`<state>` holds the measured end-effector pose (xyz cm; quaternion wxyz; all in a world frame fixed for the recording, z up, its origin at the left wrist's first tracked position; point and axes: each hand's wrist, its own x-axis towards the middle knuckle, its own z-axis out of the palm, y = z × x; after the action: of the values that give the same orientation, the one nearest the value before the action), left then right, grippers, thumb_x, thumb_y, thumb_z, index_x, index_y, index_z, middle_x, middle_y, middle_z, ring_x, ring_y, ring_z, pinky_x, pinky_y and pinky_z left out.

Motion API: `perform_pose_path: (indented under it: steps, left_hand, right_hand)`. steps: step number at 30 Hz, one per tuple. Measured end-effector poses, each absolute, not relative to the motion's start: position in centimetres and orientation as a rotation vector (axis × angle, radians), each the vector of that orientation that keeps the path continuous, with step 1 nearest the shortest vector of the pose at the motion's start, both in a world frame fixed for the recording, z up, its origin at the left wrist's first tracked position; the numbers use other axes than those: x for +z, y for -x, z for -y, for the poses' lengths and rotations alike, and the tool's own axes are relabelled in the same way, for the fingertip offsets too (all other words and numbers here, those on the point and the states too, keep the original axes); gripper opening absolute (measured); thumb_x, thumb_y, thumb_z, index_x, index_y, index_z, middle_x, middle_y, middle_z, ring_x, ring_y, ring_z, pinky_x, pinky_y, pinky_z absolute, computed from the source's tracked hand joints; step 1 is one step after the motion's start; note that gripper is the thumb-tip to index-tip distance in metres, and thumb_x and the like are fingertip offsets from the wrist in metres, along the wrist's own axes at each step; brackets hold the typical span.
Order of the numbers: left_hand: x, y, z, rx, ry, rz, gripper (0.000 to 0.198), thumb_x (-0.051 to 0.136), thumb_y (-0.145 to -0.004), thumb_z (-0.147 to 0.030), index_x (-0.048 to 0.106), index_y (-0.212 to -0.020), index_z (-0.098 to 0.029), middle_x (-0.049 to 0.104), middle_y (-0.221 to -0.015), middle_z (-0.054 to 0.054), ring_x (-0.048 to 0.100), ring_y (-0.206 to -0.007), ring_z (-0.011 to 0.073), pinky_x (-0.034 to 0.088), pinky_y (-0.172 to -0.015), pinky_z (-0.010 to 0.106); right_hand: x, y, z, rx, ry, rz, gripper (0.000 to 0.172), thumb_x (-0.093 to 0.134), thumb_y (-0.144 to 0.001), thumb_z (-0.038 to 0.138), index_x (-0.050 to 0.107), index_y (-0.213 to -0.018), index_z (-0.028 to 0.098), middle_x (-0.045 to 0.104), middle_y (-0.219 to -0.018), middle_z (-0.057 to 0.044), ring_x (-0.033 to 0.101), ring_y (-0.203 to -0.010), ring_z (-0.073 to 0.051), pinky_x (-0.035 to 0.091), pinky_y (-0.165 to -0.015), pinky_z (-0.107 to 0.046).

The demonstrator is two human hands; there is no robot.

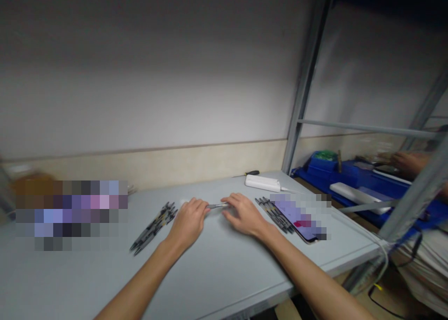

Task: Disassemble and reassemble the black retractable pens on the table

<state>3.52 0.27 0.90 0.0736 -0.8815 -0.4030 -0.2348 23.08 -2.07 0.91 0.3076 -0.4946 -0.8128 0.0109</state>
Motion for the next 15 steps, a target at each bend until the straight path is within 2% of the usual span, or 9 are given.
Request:
perform_pose_path:
  steps: [3,6,9,11,15]
  left_hand:
    - [0.8,-4.3,0.4,-0.621,2.658,1.134,0.027,0.031,-0.090,-0.022,0.057,-0.095,-0.017,0.059,-0.087,0.008,0.049,-0.085,0.0210,0.036,-0.075,0.033]
    - [0.9,-5.0,1.0,-0.552,2.618,1.056,0.028,0.031,-0.089,-0.020,0.052,-0.107,-0.019,0.057,-0.096,0.008,0.047,-0.091,0.0216,0.035,-0.077,0.035]
    - [1.1,-5.5,1.7,-0.505,2.529,0.981,0.030,0.038,-0.086,-0.018,0.047,-0.114,-0.018,0.054,-0.103,0.009,0.045,-0.098,0.0228,0.032,-0.083,0.038]
    - [1.1,-5.8,2.0,-0.466,2.479,0.937,0.031,0.042,-0.082,-0.014,0.048,-0.112,-0.016,0.054,-0.101,0.009,0.045,-0.096,0.0230,0.032,-0.083,0.039]
    - [1.0,-6.3,2.2,-0.413,2.397,0.983,0.014,0.046,-0.079,-0.011,0.055,-0.088,-0.017,0.056,-0.085,0.007,0.048,-0.084,0.0229,0.034,-0.073,0.037]
  right_hand:
    - [0.6,-22.0,2.3,-0.090,1.522,2.280,0.022,0.044,-0.082,0.026,0.061,-0.091,0.016,0.062,-0.084,-0.010,0.054,-0.084,-0.020,0.035,-0.074,-0.029]
    - [0.4,-21.3,2.1,-0.058,1.772,2.232,0.029,0.037,-0.086,0.027,0.064,-0.085,0.017,0.065,-0.080,-0.011,0.058,-0.075,-0.020,0.035,-0.066,-0.027]
    - [0.4,-21.3,2.0,-0.013,1.832,2.204,0.031,0.037,-0.085,0.029,0.066,-0.084,0.016,0.067,-0.081,-0.012,0.059,-0.073,-0.019,0.034,-0.062,-0.026]
    - [0.6,-21.3,2.2,0.062,1.806,2.217,0.032,0.038,-0.085,0.028,0.066,-0.080,0.015,0.068,-0.080,-0.011,0.059,-0.071,-0.017,0.032,-0.059,-0.024]
    - [0.9,-20.7,2.8,0.241,1.660,2.286,0.030,0.040,-0.083,0.024,0.066,-0.073,0.012,0.069,-0.074,-0.010,0.056,-0.062,-0.013,0.029,-0.054,-0.023]
